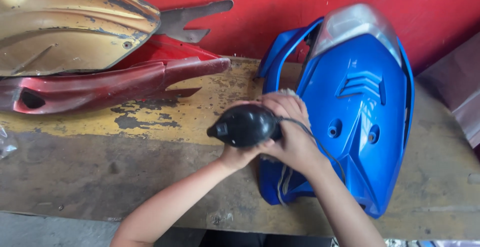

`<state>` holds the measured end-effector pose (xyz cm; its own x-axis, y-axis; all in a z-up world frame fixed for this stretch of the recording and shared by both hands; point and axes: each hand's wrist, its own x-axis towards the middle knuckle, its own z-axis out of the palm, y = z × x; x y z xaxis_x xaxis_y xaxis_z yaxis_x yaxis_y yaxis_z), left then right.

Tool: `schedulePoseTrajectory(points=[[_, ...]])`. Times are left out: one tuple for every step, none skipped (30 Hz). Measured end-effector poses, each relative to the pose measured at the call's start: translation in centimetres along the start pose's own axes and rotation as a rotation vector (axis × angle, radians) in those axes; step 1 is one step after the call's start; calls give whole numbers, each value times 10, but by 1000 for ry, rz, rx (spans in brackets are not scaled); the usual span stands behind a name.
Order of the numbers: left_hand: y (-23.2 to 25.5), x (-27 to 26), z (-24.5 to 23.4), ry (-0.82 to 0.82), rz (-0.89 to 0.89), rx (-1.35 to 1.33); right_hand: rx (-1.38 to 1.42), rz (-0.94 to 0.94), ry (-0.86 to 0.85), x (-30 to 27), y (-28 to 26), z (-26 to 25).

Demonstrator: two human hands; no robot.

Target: The person uses a handheld electric polisher with a buffing pad to smooth and shine the surface of a blue motorcycle fairing. The fairing is placed on a wooden workbench, and the person moves the tool across the plastic surface in circular and sweeping motions.

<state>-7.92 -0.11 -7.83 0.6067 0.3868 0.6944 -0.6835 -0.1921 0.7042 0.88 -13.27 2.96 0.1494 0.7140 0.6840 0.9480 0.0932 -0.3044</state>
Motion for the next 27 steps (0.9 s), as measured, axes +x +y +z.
schedulePoseTrajectory(points=[[0,-2,-3,17,-157,-12,4,-12,-6,4,-1,0],[-1,-7,-5,13,-165,-9,9,-4,-3,-3,2,6],[-3,-13,-7,8,-135,36,52,7,-33,-9,4,11],[-4,-17,-9,3,-102,80,93,16,-62,-15,6,16],[-1,-29,-8,-2,-107,84,97,21,-57,-21,1,16],[1,-40,-7,9,-100,68,106,5,-90,-27,-5,17],[4,-52,-7,21,-93,52,115,-12,-123,-33,-10,18],[10,-57,-7,19,-98,54,118,-7,-121,-37,-12,19],[15,-61,-7,10,2,184,109,-14,-154,-42,-13,20],[20,-67,-7,0,101,314,101,-20,-187,-47,-15,21],[21,-69,-7,-4,95,316,105,-14,-185,-45,-14,22],[24,-74,-7,23,42,336,119,-28,-191,-47,-14,22],[26,-80,-6,50,-11,358,132,-41,-197,-48,-14,22],[27,-81,-1,39,-18,356,133,-30,-192,-56,-14,24],[29,-83,3,56,20,340,109,-51,-184,-64,-14,26],[30,-81,8,74,66,324,79,-79,-175,-69,-13,26],[26,-96,14,65,67,321,76,-74,-169,-79,-17,22],[21,-110,18,89,127,326,102,-125,-169,-89,-19,19],[16,-124,22,113,187,330,128,-175,-170,-98,-22,16],[11,-136,24,109,190,328,125,-174,-167,-108,-24,16],[5,-148,26,171,223,349,82,-218,-119,-117,-25,17],[-1,-159,29,233,256,367,37,-261,-72,-128,-26,17],[0,-157,28,228,257,363,32,-259,-69,-127,-24,17],[3,-157,27,204,247,377,27,-257,-25,-129,-24,16],[5,-157,26,179,237,390,21,-256,18,-131,-23,16],[10,-151,24,165,231,385,18,-242,25,-134,-24,16],[16,-145,23,126,239,384,60,-221,75,-137,-25,16]])
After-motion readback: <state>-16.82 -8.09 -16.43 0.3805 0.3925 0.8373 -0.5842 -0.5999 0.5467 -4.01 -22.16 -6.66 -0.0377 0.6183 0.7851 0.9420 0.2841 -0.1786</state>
